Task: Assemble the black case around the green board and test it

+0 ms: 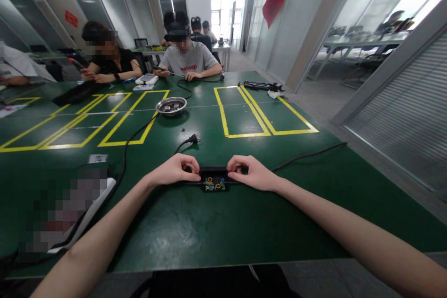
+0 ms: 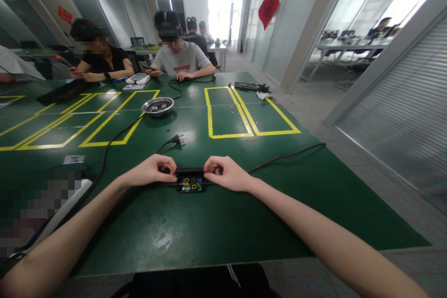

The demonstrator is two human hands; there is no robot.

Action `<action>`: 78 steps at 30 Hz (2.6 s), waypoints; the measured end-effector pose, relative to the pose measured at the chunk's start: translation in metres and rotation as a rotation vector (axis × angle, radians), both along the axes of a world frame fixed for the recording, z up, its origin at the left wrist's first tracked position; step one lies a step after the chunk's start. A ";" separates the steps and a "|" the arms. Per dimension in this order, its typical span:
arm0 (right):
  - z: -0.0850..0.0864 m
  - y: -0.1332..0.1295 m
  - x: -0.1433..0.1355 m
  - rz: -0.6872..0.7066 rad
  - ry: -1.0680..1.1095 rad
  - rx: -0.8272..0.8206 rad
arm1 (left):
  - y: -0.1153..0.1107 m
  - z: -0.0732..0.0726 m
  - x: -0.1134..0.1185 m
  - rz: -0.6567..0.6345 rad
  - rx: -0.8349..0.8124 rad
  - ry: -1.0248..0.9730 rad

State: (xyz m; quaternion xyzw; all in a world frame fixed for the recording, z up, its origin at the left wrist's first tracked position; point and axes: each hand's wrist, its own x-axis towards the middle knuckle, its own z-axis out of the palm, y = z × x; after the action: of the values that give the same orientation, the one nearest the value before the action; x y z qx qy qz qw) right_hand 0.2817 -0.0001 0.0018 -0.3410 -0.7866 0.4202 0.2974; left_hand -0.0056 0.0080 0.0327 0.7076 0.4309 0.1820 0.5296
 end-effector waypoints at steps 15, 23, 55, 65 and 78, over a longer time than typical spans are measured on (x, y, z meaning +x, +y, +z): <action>0.000 0.001 -0.001 -0.020 0.006 0.016 | 0.002 -0.001 -0.002 -0.022 0.074 0.085; -0.001 0.001 0.000 -0.028 0.013 0.026 | 0.002 -0.002 -0.002 -0.006 0.071 0.099; 0.002 0.000 0.001 -0.005 0.008 0.016 | 0.002 0.002 -0.003 -0.028 0.028 0.037; 0.000 0.001 0.002 0.007 -0.004 0.033 | 0.002 0.003 -0.004 -0.036 0.046 0.071; 0.000 0.002 0.002 0.025 -0.011 0.056 | 0.002 0.001 -0.005 -0.062 0.065 0.064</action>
State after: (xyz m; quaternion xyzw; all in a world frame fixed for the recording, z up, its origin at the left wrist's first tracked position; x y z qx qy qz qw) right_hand 0.2836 0.0015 0.0016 -0.3251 -0.8039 0.3998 0.2971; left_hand -0.0106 0.0103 0.0335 0.7427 0.4194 0.1568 0.4979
